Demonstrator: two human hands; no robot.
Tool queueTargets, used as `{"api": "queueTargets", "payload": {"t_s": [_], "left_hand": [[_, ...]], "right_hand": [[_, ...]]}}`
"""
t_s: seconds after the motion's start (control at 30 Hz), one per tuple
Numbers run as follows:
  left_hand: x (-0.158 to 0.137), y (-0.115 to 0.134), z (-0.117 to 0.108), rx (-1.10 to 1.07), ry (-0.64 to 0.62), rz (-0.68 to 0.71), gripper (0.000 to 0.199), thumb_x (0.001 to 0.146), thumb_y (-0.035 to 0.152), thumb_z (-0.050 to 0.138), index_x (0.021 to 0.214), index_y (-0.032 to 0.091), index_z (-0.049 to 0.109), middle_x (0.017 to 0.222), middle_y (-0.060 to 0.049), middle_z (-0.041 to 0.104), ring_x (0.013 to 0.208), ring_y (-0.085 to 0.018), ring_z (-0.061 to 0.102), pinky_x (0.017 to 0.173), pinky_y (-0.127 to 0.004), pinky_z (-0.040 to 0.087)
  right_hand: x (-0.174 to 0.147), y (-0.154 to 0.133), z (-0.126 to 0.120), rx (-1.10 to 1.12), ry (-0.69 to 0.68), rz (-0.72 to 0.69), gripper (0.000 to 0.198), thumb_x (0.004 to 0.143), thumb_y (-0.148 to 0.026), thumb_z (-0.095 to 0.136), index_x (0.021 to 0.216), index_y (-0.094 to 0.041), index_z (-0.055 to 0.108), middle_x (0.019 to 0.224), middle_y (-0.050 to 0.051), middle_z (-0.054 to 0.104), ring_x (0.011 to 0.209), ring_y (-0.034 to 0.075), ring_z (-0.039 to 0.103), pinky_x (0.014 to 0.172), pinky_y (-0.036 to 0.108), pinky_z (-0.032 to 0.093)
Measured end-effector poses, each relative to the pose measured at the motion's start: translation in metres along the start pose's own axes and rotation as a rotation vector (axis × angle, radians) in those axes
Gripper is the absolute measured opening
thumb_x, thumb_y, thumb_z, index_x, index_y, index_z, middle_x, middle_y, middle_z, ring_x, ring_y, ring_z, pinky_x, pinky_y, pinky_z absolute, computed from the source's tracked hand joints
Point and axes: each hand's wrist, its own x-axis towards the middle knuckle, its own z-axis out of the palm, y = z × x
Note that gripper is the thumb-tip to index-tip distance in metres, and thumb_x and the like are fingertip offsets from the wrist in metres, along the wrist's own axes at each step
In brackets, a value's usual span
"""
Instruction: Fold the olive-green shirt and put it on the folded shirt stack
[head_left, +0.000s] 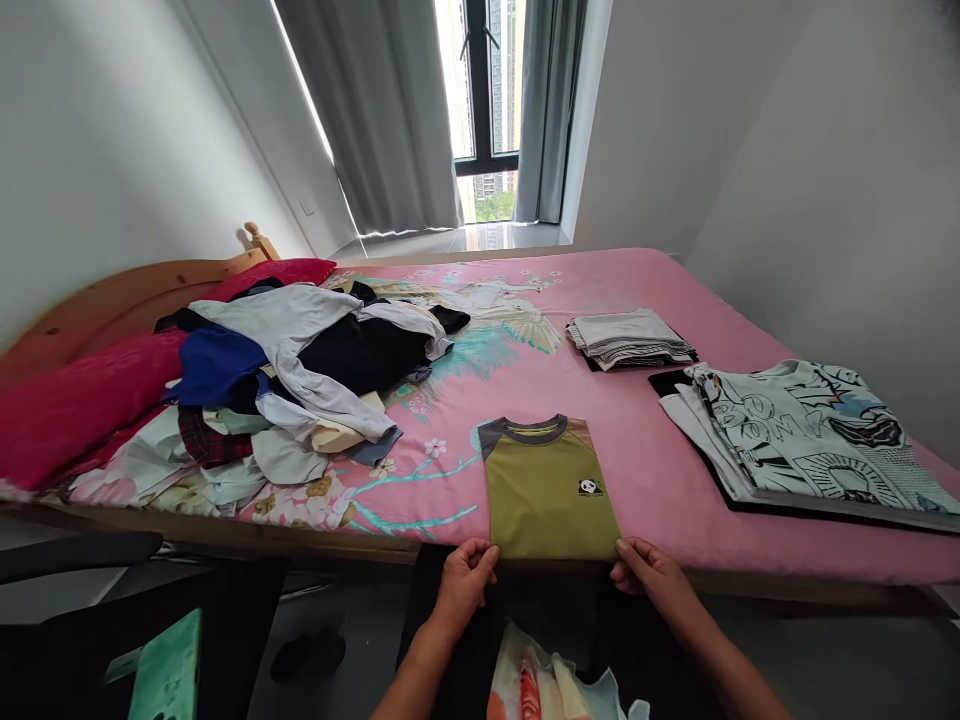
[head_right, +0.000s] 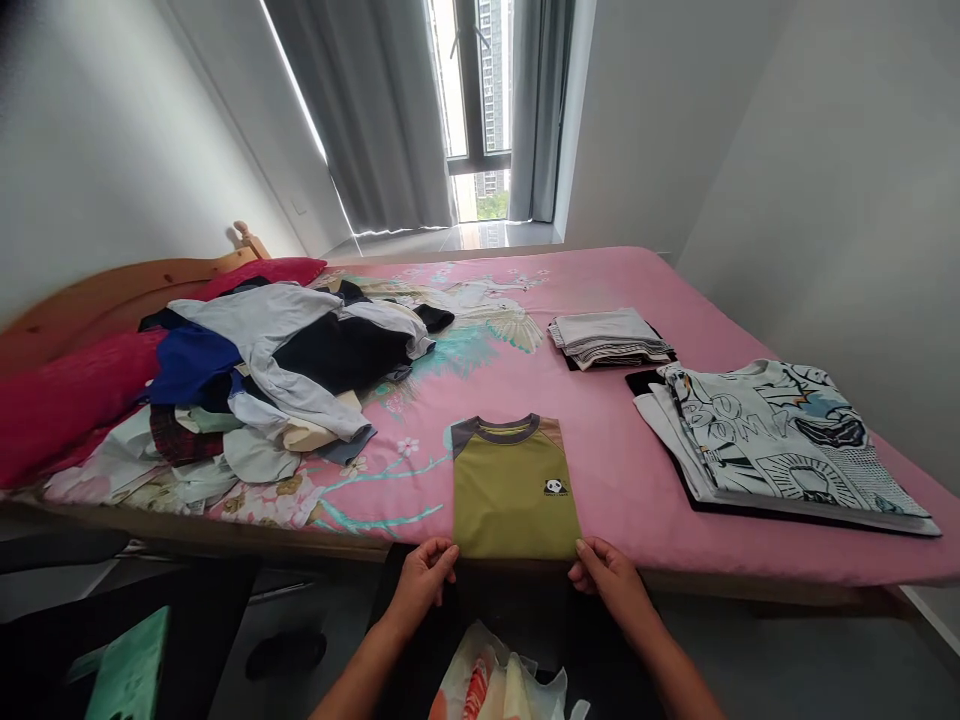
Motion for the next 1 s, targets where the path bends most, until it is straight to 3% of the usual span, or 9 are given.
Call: {"api": "queueTargets", "payload": {"t_s": [0.1,0.27,0.37,0.5,0.8,0.9,1.0], "left_hand": [[-0.001,0.003,0.004,0.02,0.073,0.028,0.038,0.077,0.052,0.053,0.073,0.015,0.061,0.05,0.004,0.054,0.032,-0.005,0.037,0.033,-0.019,0.025],[-0.005,0.007,0.008,0.015,0.139,0.074,0.033,0.071,0.047,0.063,0.08,0.015,0.068,0.063,0.001,0.06,0.056,-0.009,0.05,0.051,-0.019,0.039],[-0.003,0.007,0.008,-0.011,0.111,0.028,0.039,0.071,0.051,0.06,0.081,0.015,0.067,0.056,0.003,0.056,0.043,-0.007,0.043,0.04,-0.02,0.033],[0.002,0.003,0.006,-0.027,0.072,-0.052,0.043,0.069,0.058,0.056,0.069,0.015,0.059,0.044,0.007,0.046,0.028,-0.003,0.029,0.03,-0.019,0.018],[0.004,0.007,0.009,0.044,0.115,-0.101,0.042,0.067,0.057,0.059,0.066,0.015,0.057,0.063,0.0,0.061,0.031,-0.005,0.045,0.029,-0.018,0.021],[0.005,0.007,0.009,0.045,0.122,-0.122,0.039,0.068,0.055,0.058,0.069,0.015,0.056,0.067,-0.001,0.063,0.033,-0.006,0.047,0.028,-0.017,0.021],[0.001,0.001,0.006,0.025,0.125,-0.135,0.038,0.068,0.054,0.057,0.074,0.016,0.053,0.069,-0.001,0.062,0.035,-0.006,0.048,0.028,-0.016,0.02]], "right_hand": [[-0.001,-0.001,0.0,0.003,0.026,-0.01,0.047,0.07,-0.063,0.059,0.082,-0.018,0.057,0.063,0.0,0.063,0.055,0.011,0.057,0.057,0.025,0.047],[-0.003,-0.002,0.003,0.033,0.07,0.0,0.051,0.066,-0.064,0.062,0.086,-0.017,0.058,0.061,-0.001,0.063,0.053,0.011,0.056,0.057,0.025,0.048],[-0.004,-0.005,0.006,0.038,0.062,-0.007,0.049,0.067,-0.063,0.061,0.083,-0.017,0.058,0.062,-0.001,0.063,0.054,0.011,0.056,0.058,0.025,0.05],[-0.006,-0.008,0.006,-0.004,0.078,0.009,0.047,0.067,-0.063,0.06,0.08,-0.018,0.057,0.06,0.0,0.062,0.051,0.012,0.056,0.052,0.024,0.047],[-0.005,-0.009,0.009,-0.111,0.119,-0.014,0.048,0.068,-0.065,0.054,0.081,-0.019,0.056,0.058,-0.001,0.059,0.05,0.014,0.054,0.052,0.027,0.046],[-0.019,-0.02,0.01,-0.267,0.331,-0.109,0.043,0.071,-0.062,0.054,0.083,-0.02,0.055,0.062,0.0,0.059,0.057,0.017,0.055,0.056,0.029,0.046],[-0.046,-0.032,0.004,-0.355,0.482,-0.23,0.036,0.08,-0.056,0.051,0.087,-0.021,0.056,0.083,0.003,0.062,0.078,0.019,0.058,0.071,0.029,0.047]]}}
